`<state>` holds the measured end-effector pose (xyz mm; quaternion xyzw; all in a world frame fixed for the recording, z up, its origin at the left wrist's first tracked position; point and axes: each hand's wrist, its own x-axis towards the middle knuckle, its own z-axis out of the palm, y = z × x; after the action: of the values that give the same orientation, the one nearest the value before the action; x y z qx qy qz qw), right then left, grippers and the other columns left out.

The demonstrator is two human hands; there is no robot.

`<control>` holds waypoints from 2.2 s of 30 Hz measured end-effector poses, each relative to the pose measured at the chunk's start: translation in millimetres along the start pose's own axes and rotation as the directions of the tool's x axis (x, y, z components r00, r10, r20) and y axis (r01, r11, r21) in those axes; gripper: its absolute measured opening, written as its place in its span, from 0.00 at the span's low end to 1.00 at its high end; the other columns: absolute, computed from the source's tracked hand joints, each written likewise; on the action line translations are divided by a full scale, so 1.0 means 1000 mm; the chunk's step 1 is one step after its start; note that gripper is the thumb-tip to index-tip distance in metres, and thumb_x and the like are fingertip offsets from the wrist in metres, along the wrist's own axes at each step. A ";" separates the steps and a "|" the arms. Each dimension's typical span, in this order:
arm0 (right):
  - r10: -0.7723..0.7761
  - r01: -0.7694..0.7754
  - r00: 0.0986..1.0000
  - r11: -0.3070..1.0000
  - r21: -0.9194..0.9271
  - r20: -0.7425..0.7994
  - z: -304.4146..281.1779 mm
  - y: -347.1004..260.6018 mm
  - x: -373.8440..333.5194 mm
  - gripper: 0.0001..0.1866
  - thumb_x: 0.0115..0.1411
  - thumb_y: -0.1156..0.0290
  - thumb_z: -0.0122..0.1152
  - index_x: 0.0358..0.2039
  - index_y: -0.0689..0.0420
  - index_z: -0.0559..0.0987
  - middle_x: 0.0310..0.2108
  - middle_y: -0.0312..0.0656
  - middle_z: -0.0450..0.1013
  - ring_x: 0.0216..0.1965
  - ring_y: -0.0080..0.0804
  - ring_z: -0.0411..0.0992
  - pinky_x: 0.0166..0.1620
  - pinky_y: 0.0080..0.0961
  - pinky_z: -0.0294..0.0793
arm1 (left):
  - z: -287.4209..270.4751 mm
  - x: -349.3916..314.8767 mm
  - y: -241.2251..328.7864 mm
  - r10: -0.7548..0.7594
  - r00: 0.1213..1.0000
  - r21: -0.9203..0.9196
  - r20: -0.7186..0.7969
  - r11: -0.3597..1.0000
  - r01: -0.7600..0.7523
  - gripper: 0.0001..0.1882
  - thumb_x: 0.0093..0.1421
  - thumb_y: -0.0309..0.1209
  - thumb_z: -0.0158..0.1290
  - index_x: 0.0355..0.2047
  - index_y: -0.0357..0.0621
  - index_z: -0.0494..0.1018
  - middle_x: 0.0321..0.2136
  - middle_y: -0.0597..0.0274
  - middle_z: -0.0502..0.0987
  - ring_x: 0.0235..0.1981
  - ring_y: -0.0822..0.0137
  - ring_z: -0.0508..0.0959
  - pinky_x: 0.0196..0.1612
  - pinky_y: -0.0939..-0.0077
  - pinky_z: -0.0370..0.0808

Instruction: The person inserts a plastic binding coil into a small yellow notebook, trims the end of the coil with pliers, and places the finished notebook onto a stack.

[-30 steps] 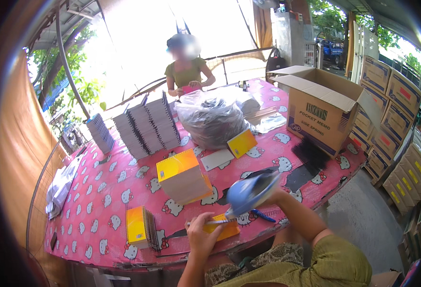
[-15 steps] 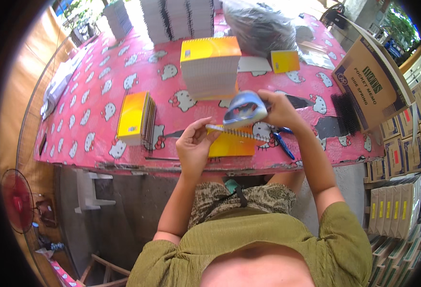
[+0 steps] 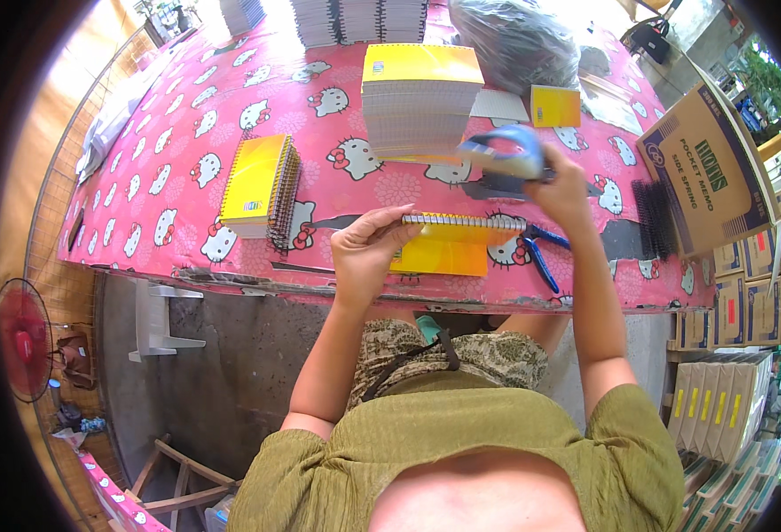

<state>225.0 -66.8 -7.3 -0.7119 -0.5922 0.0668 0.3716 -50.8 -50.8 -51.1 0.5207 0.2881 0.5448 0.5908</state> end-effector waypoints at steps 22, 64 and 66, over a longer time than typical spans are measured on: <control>0.001 0.037 0.995 0.932 -0.360 0.103 -0.014 0.040 -0.127 0.31 0.56 0.56 0.61 0.55 0.63 0.69 0.53 0.53 0.65 0.56 0.49 0.62 0.58 0.46 0.58 | 0.034 -0.036 0.006 0.411 0.897 0.479 0.165 0.762 -0.437 0.12 0.44 0.17 0.66 0.29 0.34 0.75 0.35 0.51 0.78 0.33 0.67 0.80 0.34 0.76 0.78; 0.107 -0.311 0.876 0.871 -0.380 -0.471 -0.170 0.229 -0.011 0.16 0.56 0.60 0.64 0.34 0.62 0.81 0.33 0.46 0.76 0.37 0.38 0.74 0.41 0.29 0.72 | -0.172 0.185 0.064 0.007 0.844 0.817 0.537 0.244 -0.522 0.11 0.63 0.30 0.48 0.43 0.43 0.77 0.38 0.57 0.80 0.38 0.61 0.78 0.47 0.70 0.72; 0.168 -0.409 0.859 0.793 -0.452 -0.483 -0.200 0.291 -0.013 0.21 0.54 0.55 0.65 0.34 0.62 0.80 0.31 0.47 0.76 0.36 0.40 0.74 0.41 0.33 0.72 | -0.168 0.182 0.059 -0.046 0.885 0.828 0.463 0.378 -0.414 0.11 0.63 0.29 0.49 0.44 0.43 0.76 0.39 0.57 0.79 0.41 0.62 0.78 0.50 0.69 0.70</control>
<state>559.1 -175.3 -46.0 -0.8680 -0.3741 -0.1991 0.2588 -179.9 164.0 -4.4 0.8882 0.3446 0.2383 0.1884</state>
